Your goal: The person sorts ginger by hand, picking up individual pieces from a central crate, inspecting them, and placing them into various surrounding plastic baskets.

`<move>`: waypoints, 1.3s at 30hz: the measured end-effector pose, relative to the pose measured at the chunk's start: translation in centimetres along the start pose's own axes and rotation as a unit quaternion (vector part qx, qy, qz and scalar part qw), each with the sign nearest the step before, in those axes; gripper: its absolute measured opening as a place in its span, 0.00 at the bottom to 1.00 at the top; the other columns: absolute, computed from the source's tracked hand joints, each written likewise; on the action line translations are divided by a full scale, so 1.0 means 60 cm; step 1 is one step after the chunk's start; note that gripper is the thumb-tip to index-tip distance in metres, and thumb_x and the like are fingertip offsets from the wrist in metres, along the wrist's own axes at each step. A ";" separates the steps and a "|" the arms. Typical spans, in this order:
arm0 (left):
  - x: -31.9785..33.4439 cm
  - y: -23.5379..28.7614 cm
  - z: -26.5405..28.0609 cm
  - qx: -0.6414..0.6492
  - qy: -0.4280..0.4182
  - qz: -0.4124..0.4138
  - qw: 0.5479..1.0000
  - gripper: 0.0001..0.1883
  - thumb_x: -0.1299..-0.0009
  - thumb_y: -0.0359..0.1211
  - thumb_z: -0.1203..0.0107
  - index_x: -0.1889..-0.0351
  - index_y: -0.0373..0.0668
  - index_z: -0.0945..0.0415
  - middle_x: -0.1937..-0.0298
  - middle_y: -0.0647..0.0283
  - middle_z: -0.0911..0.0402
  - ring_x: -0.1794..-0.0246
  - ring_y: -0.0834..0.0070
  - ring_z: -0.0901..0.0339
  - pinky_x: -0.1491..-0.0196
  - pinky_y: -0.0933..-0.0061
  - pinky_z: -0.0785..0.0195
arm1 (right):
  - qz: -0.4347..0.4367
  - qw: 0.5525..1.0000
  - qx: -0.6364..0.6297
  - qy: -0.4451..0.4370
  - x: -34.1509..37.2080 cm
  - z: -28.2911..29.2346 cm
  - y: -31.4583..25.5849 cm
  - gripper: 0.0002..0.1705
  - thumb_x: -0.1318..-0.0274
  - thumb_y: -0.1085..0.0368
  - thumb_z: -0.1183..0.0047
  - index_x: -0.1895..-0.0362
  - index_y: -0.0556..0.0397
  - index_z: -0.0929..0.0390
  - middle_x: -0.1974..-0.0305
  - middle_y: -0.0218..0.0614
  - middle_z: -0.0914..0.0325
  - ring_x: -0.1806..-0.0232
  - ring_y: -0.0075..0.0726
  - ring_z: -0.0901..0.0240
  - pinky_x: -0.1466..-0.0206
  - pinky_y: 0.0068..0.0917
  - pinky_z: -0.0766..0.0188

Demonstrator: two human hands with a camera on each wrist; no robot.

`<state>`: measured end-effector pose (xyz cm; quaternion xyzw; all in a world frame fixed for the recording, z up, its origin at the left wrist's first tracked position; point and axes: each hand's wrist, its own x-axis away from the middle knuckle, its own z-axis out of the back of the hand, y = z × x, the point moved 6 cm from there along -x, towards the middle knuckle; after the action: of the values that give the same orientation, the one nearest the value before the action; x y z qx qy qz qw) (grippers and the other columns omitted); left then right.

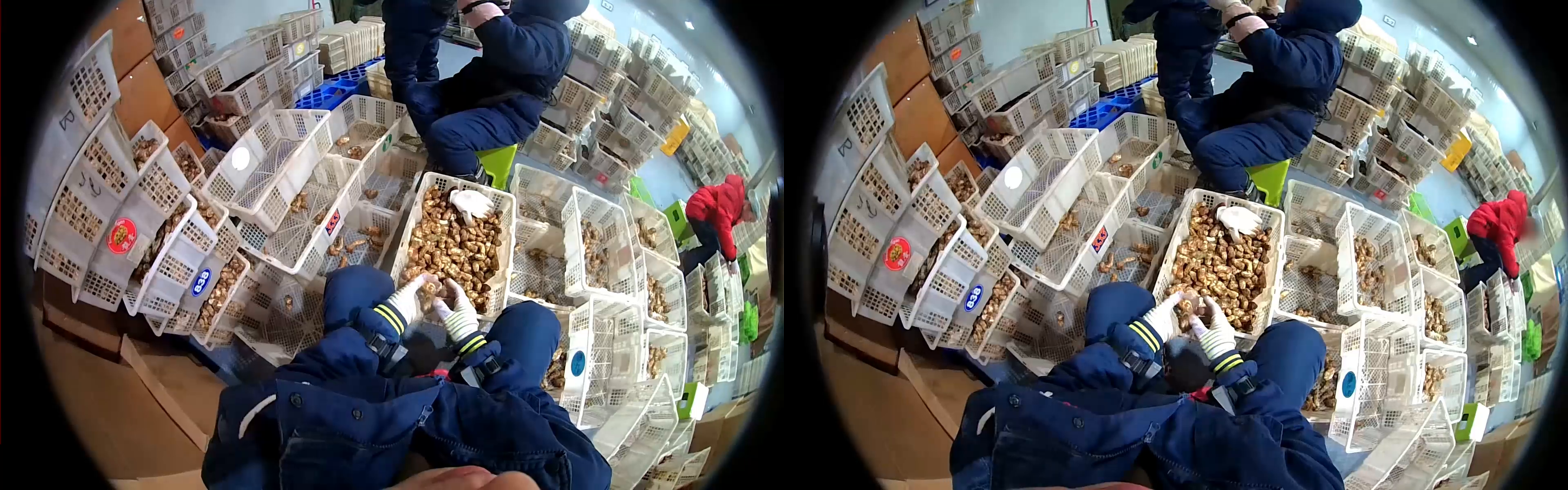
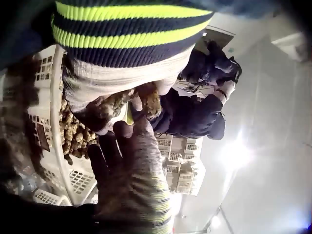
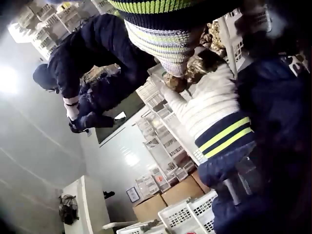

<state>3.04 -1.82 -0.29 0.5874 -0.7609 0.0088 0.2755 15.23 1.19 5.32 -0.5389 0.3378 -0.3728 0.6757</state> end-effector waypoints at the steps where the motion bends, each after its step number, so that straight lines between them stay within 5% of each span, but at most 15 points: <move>1: -0.003 -0.001 0.002 0.018 0.010 0.004 1.000 0.16 0.27 0.43 0.56 0.49 0.47 0.27 0.53 0.61 0.22 0.50 0.66 0.27 0.48 0.57 0.33 | 0.002 1.000 0.022 -0.007 -0.001 -0.004 0.009 0.35 0.48 0.65 0.40 0.37 0.57 0.40 0.56 0.33 0.27 0.56 0.25 0.32 0.51 0.22 0.32; 3: 0.006 0.002 -0.015 0.024 0.039 0.005 0.999 0.17 0.26 0.44 0.58 0.48 0.47 0.28 0.49 0.60 0.24 0.47 0.66 0.29 0.46 0.59 0.35 | 0.010 0.995 0.085 -0.050 -0.002 -0.012 0.011 0.40 0.49 0.65 0.39 0.34 0.56 0.44 0.54 0.37 0.27 0.53 0.28 0.31 0.48 0.23 0.32; 5: 0.035 0.007 -0.051 0.002 0.078 0.001 0.997 0.17 0.25 0.43 0.60 0.46 0.47 0.28 0.46 0.59 0.26 0.44 0.65 0.31 0.44 0.59 0.36 | 0.036 0.986 0.134 -0.088 -0.001 -0.023 0.030 0.40 0.51 0.60 0.38 0.35 0.57 0.42 0.48 0.47 0.29 0.48 0.41 0.31 0.43 0.30 0.35; 7: -0.024 -0.017 0.022 0.214 -0.027 0.043 0.975 0.18 0.25 0.43 0.61 0.44 0.46 0.30 0.43 0.60 0.29 0.40 0.64 0.36 0.39 0.57 0.42 | 0.009 0.979 0.180 -0.096 0.000 -0.021 0.045 0.40 0.52 0.55 0.38 0.37 0.56 0.38 0.44 0.54 0.31 0.42 0.51 0.34 0.38 0.34 0.38; 9: -0.035 -0.035 0.027 0.383 -0.150 0.145 0.900 0.20 0.26 0.43 0.63 0.42 0.46 0.32 0.41 0.61 0.31 0.36 0.64 0.40 0.34 0.55 0.49 | -0.003 0.984 0.165 -0.069 -0.005 -0.014 0.066 0.36 0.50 0.58 0.39 0.38 0.57 0.36 0.48 0.49 0.27 0.46 0.42 0.30 0.43 0.31 0.35; 11: 0.002 -0.036 -0.019 0.495 -0.283 0.297 0.766 0.21 0.27 0.43 0.64 0.40 0.47 0.34 0.39 0.63 0.32 0.32 0.64 0.45 0.29 0.54 0.60 | -0.044 0.985 0.153 -0.061 -0.001 -0.007 0.019 0.32 0.47 0.62 0.40 0.40 0.58 0.35 0.50 0.42 0.25 0.50 0.32 0.29 0.46 0.27 0.33; 14: 0.004 -0.036 -0.026 0.428 -0.275 0.301 0.807 0.18 0.27 0.41 0.61 0.44 0.46 0.32 0.44 0.62 0.30 0.35 0.65 0.42 0.32 0.48 0.53 | -0.031 0.995 0.074 -0.056 -0.008 -0.004 0.073 0.28 0.46 0.63 0.42 0.41 0.58 0.33 0.51 0.40 0.25 0.50 0.30 0.29 0.46 0.25 0.33; 16: -0.010 -0.025 -0.002 0.187 -0.109 0.122 0.968 0.15 0.26 0.40 0.59 0.47 0.46 0.31 0.48 0.61 0.26 0.39 0.64 0.36 0.38 0.47 0.42 | -0.037 0.993 0.106 -0.033 -0.011 0.008 0.056 0.24 0.44 0.64 0.44 0.44 0.59 0.31 0.53 0.38 0.23 0.52 0.29 0.28 0.48 0.25 0.32; 17: -0.009 -0.007 0.011 0.055 -0.019 0.025 0.998 0.13 0.26 0.39 0.58 0.49 0.46 0.30 0.50 0.60 0.25 0.42 0.63 0.33 0.42 0.47 0.37 | -0.059 0.992 0.109 -0.027 -0.013 0.015 0.041 0.23 0.43 0.64 0.45 0.44 0.59 0.30 0.54 0.38 0.22 0.53 0.28 0.27 0.48 0.25 0.32; 20: -0.005 0.012 0.013 0.073 0.021 -0.013 0.997 0.13 0.28 0.37 0.56 0.52 0.41 0.26 0.57 0.60 0.21 0.52 0.63 0.25 0.49 0.53 0.28 | -0.083 0.996 -0.031 0.010 -0.018 0.022 0.061 0.20 0.42 0.63 0.45 0.48 0.60 0.28 0.62 0.33 0.22 0.62 0.24 0.28 0.55 0.22 0.30; 21: 0.014 0.017 -0.008 0.084 0.068 -0.028 0.994 0.12 0.30 0.33 0.51 0.52 0.39 0.27 0.59 0.58 0.21 0.58 0.64 0.22 0.59 0.63 0.21 | -0.092 0.995 -0.030 0.014 -0.022 0.025 0.082 0.20 0.42 0.62 0.45 0.48 0.60 0.27 0.63 0.32 0.22 0.63 0.23 0.28 0.57 0.21 0.30; 24: 0.030 0.018 -0.025 0.069 0.067 -0.042 0.995 0.12 0.30 0.34 0.51 0.53 0.39 0.27 0.62 0.60 0.21 0.61 0.65 0.22 0.59 0.61 0.21 | -0.122 0.990 -0.066 0.005 -0.025 0.025 0.096 0.21 0.42 0.61 0.44 0.47 0.59 0.28 0.62 0.31 0.23 0.63 0.21 0.29 0.58 0.20 0.30; 31: 0.026 0.017 0.007 -0.093 0.135 -0.047 0.985 0.08 0.32 0.37 0.46 0.56 0.50 0.23 0.65 0.68 0.20 0.70 0.79 0.24 0.73 0.78 0.29 | -0.120 0.989 -0.079 -0.035 -0.020 0.011 0.079 0.25 0.44 0.62 0.42 0.44 0.60 0.30 0.59 0.34 0.23 0.60 0.24 0.29 0.53 0.21 0.31; 39: 0.029 0.020 0.005 -0.103 0.143 -0.045 0.983 0.09 0.32 0.35 0.46 0.55 0.50 0.23 0.64 0.68 0.20 0.66 0.78 0.22 0.70 0.75 0.26 | -0.079 0.995 -0.037 -0.050 -0.024 0.001 0.118 0.27 0.46 0.66 0.40 0.42 0.56 0.31 0.55 0.31 0.26 0.57 0.23 0.32 0.50 0.20 0.32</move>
<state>1.57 -3.09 0.60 0.5824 -0.6832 0.0013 0.4405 15.58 3.46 -1.52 -0.6067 0.2734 -0.3851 0.6394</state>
